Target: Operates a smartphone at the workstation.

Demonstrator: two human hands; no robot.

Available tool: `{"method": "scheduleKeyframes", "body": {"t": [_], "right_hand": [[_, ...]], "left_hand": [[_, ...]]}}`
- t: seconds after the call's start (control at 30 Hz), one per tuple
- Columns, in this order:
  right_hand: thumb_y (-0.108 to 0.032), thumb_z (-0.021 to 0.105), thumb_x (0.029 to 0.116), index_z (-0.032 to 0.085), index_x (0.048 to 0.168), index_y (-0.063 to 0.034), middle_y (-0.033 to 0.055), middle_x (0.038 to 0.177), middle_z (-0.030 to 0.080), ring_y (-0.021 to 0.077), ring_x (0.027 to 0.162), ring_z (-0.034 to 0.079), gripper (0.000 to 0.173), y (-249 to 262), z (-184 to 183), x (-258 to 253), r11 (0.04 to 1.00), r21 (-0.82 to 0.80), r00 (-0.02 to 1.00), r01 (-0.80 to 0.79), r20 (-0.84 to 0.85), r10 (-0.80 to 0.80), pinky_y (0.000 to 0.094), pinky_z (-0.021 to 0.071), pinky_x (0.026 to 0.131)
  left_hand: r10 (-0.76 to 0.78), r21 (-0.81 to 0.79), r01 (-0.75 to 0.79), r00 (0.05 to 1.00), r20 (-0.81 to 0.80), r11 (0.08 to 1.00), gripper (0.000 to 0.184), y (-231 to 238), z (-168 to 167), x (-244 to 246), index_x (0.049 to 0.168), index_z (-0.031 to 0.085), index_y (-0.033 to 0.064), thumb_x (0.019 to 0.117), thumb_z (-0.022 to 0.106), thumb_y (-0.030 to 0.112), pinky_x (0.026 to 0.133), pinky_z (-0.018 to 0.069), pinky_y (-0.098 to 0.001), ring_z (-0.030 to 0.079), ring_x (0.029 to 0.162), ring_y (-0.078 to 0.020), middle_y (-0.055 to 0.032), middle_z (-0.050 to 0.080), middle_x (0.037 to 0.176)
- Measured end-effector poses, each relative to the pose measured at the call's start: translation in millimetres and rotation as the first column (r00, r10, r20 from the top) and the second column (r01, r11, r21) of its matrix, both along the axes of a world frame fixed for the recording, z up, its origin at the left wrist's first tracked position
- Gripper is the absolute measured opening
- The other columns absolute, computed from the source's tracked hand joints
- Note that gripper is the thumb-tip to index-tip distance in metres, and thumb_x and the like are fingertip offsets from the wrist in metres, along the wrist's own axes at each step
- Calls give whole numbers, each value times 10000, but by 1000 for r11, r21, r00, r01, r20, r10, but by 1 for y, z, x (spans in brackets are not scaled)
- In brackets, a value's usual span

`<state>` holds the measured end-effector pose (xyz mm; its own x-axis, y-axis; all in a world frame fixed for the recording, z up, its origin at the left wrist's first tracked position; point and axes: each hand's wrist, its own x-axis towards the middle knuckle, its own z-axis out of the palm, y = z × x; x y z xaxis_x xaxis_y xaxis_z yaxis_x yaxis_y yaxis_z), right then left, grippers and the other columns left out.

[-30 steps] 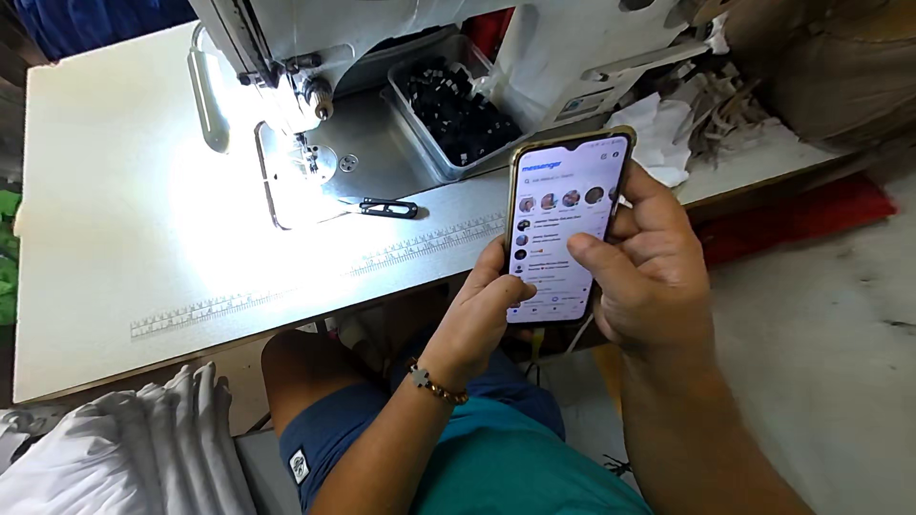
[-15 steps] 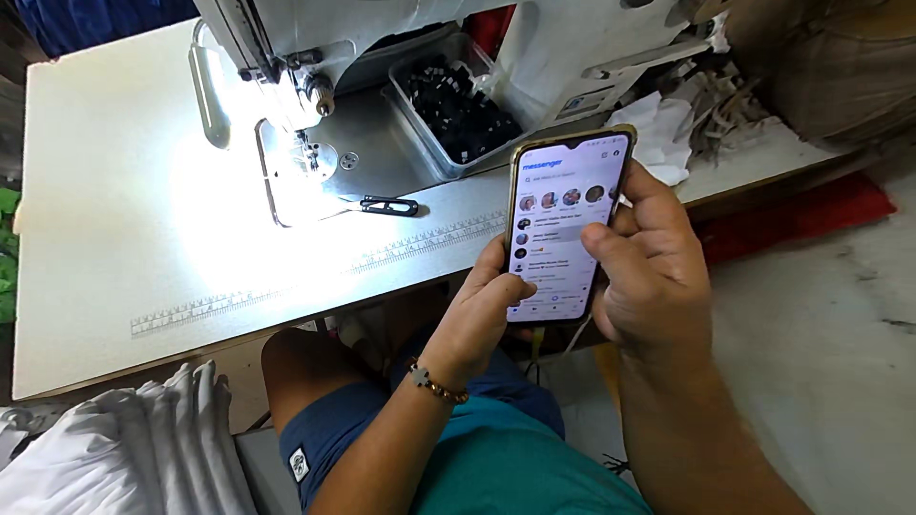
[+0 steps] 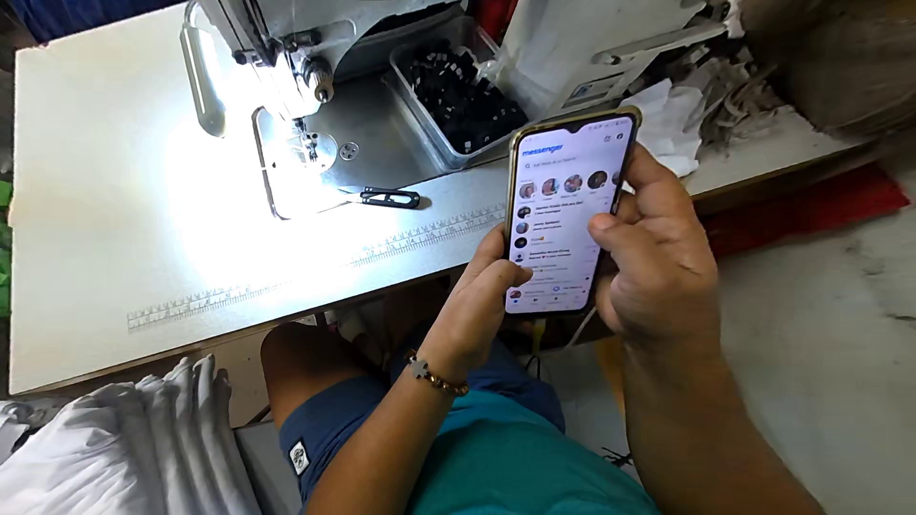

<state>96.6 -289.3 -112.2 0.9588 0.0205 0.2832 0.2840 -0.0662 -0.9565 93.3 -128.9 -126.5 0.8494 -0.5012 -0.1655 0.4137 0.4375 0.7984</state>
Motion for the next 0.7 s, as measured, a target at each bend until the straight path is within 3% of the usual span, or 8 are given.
{"method": "scheduleKeyframes", "body": {"t": [0.13, 0.3, 0.4, 0.47, 0.7], "right_hand": [[-18, 356, 1019, 204, 1575, 12, 37, 1313, 616, 80, 1135, 657, 577, -2, 0, 1, 1000, -17, 1000, -5, -10, 5, 259, 566, 978], [-6, 352, 1009, 193, 1588, -3, 15, 1332, 613, 68, 1162, 646, 600, -6, 2, -4, 998, -35, 997, -55, -51, 54, 251, 559, 993], [-26, 512, 947, 225, 1586, -12, 20, 1346, 611, 77, 1167, 643, 700, -10, -3, -13, 993, -77, 991, -93, -101, 85, 235, 565, 973], [-44, 616, 892, 186, 1600, -42, 25, 1399, 572, 96, 1211, 623, 828, -11, -5, -21, 987, -78, 981, -143, -142, 131, 240, 565, 983], [-35, 687, 824, 141, 1619, -130, 21, 1454, 514, 130, 1269, 592, 969, -10, -14, -31, 985, -78, 970, -151, -203, 133, 269, 562, 1001]], "left_hand": [[10, 3, -10, 1000, 2, 1000, 486, 0, 1, 1, 1474, 368, 113, 996, 279, 127, 773, 576, -326, 651, 1015, -157, -98, 587, 1240], [27, 5, -27, 1000, 5, 1000, 484, 0, 1, 2, 1479, 372, 130, 1004, 284, 152, 751, 578, -322, 653, 1017, -160, -100, 590, 1247], [43, -12, -43, 999, 1, 999, 475, 1, 0, 4, 1469, 371, 134, 1005, 274, 153, 756, 578, -318, 653, 1013, -153, -92, 589, 1239], [58, -18, -58, 998, -6, 998, 466, 2, 1, 5, 1458, 374, 136, 1004, 268, 152, 765, 581, -319, 655, 1020, -149, -86, 588, 1241], [47, -38, -47, 999, -12, 998, 482, 2, -1, 5, 1482, 347, 126, 1008, 260, 138, 849, 569, -337, 637, 1074, -150, -90, 570, 1269]]}}
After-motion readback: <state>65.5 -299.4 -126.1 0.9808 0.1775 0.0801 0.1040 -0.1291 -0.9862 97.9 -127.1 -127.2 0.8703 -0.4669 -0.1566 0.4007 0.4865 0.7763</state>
